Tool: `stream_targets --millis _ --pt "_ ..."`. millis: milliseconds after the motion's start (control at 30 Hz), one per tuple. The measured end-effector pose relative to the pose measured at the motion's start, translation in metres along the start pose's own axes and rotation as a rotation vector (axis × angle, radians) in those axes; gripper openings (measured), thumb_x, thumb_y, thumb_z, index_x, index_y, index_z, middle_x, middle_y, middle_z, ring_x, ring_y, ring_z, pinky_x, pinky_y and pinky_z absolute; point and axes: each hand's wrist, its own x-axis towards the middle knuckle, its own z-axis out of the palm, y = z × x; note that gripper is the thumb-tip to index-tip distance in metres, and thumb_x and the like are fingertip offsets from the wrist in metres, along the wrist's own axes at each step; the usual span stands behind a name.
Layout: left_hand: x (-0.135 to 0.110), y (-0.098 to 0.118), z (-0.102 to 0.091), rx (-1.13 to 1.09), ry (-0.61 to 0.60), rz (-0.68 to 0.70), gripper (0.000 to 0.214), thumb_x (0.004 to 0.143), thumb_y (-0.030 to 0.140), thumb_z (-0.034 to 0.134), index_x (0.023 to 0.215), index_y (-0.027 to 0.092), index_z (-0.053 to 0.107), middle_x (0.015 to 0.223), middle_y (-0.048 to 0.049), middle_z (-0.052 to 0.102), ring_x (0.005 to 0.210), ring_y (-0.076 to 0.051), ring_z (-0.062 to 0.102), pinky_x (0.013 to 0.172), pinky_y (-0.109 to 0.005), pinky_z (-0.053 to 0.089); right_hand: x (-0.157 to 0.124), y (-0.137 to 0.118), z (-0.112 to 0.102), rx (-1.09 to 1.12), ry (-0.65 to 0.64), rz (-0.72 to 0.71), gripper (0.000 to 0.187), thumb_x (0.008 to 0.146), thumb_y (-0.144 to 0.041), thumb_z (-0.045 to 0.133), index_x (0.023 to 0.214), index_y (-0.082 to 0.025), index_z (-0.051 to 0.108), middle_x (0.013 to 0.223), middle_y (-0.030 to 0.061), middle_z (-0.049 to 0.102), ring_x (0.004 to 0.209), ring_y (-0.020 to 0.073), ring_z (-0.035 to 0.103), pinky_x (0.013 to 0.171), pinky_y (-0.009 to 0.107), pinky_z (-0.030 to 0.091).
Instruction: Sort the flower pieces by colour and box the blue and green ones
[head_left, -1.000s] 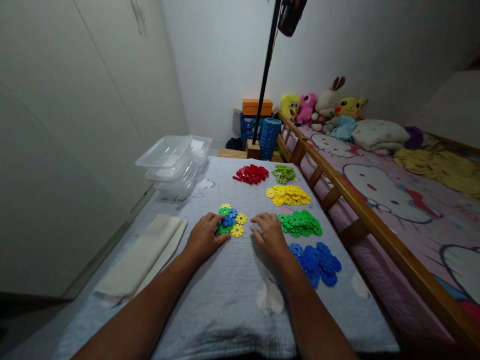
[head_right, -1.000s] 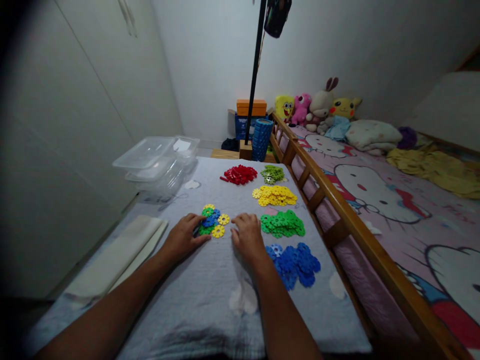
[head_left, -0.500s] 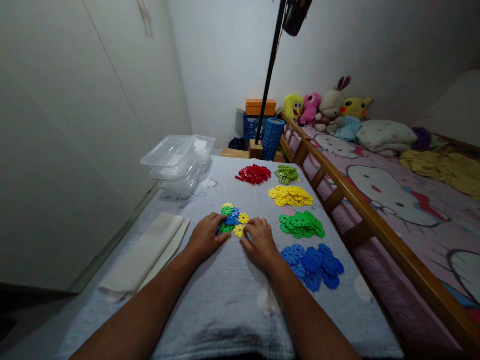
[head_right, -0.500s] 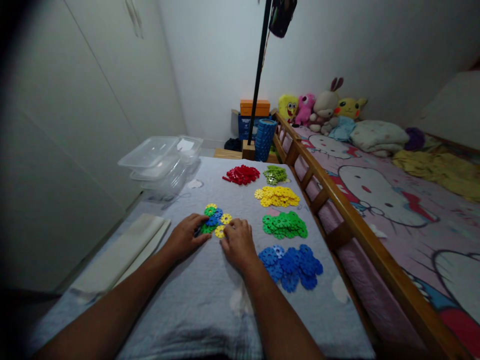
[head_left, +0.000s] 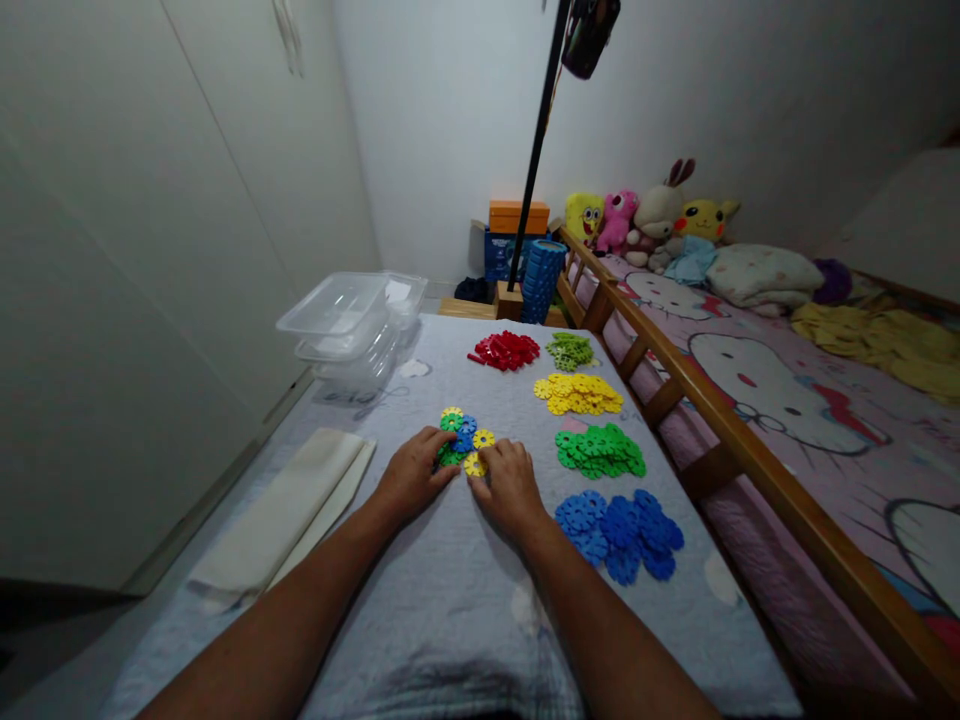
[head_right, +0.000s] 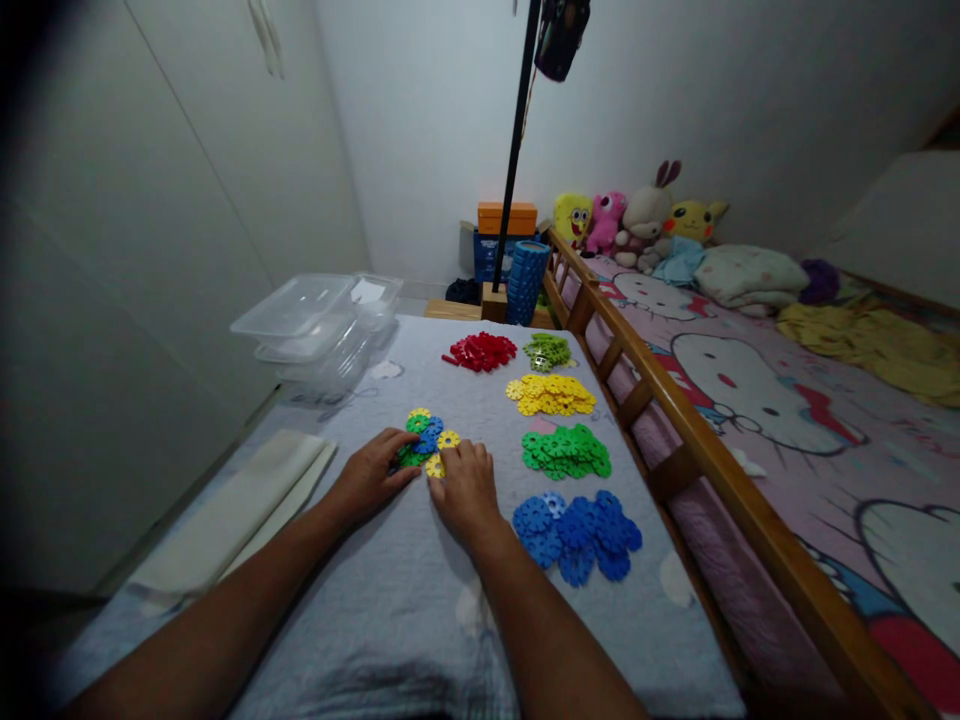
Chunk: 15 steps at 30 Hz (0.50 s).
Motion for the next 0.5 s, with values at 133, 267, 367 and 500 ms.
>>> stream_targets --millis 133,267,367,500 --pt "0.003 0.001 0.004 0.005 0.018 0.028 0.036 0.082 0.026 0.066 0.119 0.023 0.064 0.115 -0.0077 0.066 0.106 -0.024 0.064 0.096 -0.039 0.052 0.0 -0.004 0.002 0.005 0.006 -0.009 0.019 0.089 -0.027 0.06 0.106 -0.02 0.067 0.11 0.0097 0.064 0.106 0.0261 0.051 0.093 0.038 0.041" --pt "0.004 0.001 0.007 0.001 0.021 0.038 0.037 0.083 0.024 0.064 0.121 0.022 0.063 0.119 -0.0089 0.065 0.112 -0.025 0.062 0.1 -0.042 0.051 0.001 -0.005 -0.002 0.012 -0.018 0.003 0.028 0.086 -0.024 0.061 0.113 -0.018 0.064 0.112 0.0105 0.063 0.107 0.0262 0.051 0.095 0.038 0.041" --pt "0.003 0.001 0.007 -0.003 0.022 0.04 0.039 0.084 0.023 0.062 0.123 0.021 0.062 0.122 -0.0103 0.064 0.114 -0.026 0.061 0.101 -0.042 0.051 0.004 0.002 -0.016 -0.003 -0.04 -0.019 0.034 0.084 -0.026 0.062 0.117 -0.018 0.064 0.11 0.0105 0.062 0.107 0.026 0.051 0.095 0.037 0.041" --pt "0.002 0.0 0.007 0.002 0.032 0.044 0.039 0.084 0.024 0.062 0.123 0.022 0.062 0.122 -0.0095 0.064 0.114 -0.026 0.062 0.101 -0.042 0.051 0.019 0.032 -0.052 -0.12 -0.031 -0.04 0.039 0.084 -0.028 0.063 0.122 -0.019 0.065 0.113 0.011 0.061 0.109 0.0267 0.051 0.095 0.037 0.04"
